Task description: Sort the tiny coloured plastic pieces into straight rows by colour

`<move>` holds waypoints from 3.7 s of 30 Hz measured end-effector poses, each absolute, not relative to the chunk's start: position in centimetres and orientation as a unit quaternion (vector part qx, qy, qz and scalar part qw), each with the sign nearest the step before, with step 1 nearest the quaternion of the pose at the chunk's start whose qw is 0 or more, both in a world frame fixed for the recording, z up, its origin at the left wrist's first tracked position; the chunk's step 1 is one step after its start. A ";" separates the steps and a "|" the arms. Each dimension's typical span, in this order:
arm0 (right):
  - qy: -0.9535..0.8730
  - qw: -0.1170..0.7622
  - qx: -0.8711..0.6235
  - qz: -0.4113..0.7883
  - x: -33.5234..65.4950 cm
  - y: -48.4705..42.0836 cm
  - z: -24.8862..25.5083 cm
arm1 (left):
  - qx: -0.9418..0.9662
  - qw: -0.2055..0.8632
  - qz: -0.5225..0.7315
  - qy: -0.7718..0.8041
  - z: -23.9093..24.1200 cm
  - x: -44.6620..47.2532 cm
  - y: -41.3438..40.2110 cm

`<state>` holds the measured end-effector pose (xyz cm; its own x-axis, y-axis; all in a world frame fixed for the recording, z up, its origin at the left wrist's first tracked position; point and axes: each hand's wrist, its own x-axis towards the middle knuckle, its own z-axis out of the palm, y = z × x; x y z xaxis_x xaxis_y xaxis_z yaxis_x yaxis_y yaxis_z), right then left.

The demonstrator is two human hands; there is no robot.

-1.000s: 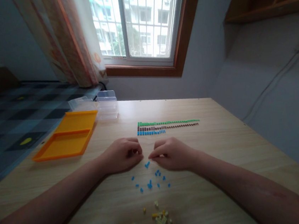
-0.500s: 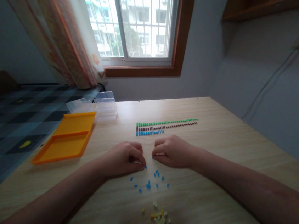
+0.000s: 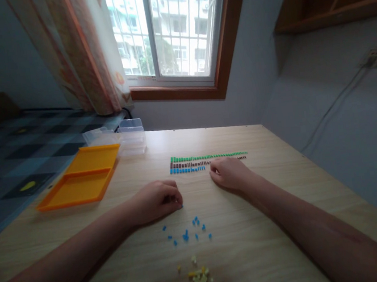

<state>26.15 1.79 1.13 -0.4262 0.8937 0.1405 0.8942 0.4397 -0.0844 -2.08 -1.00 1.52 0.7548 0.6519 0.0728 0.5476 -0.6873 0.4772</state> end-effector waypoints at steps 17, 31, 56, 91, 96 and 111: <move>-0.865 0.195 -0.460 0.046 27.8 3.0 0.4 | 0.900 0.218 0.129 0.355 1.2 -2.3 -0.7; -0.864 0.256 -0.431 0.045 27.8 4.1 -2.0 | 0.900 0.216 0.133 0.354 1.1 -2.2 -0.7; -0.846 0.263 -0.462 0.035 27.2 3.5 -1.9 | 0.900 0.222 0.130 0.351 1.2 -2.2 -0.6; -0.926 0.202 -0.226 0.225 22.6 -1.9 0.0 | 0.906 0.247 0.161 0.304 1.4 -2.6 -0.6; -0.928 0.200 -0.232 0.212 22.5 -1.8 -0.2 | 0.905 0.262 0.157 0.295 1.4 -2.7 -0.7; -0.921 0.216 -0.299 0.129 25.2 -0.3 -0.4 | 0.880 0.292 0.209 0.311 0.9 -3.0 -0.2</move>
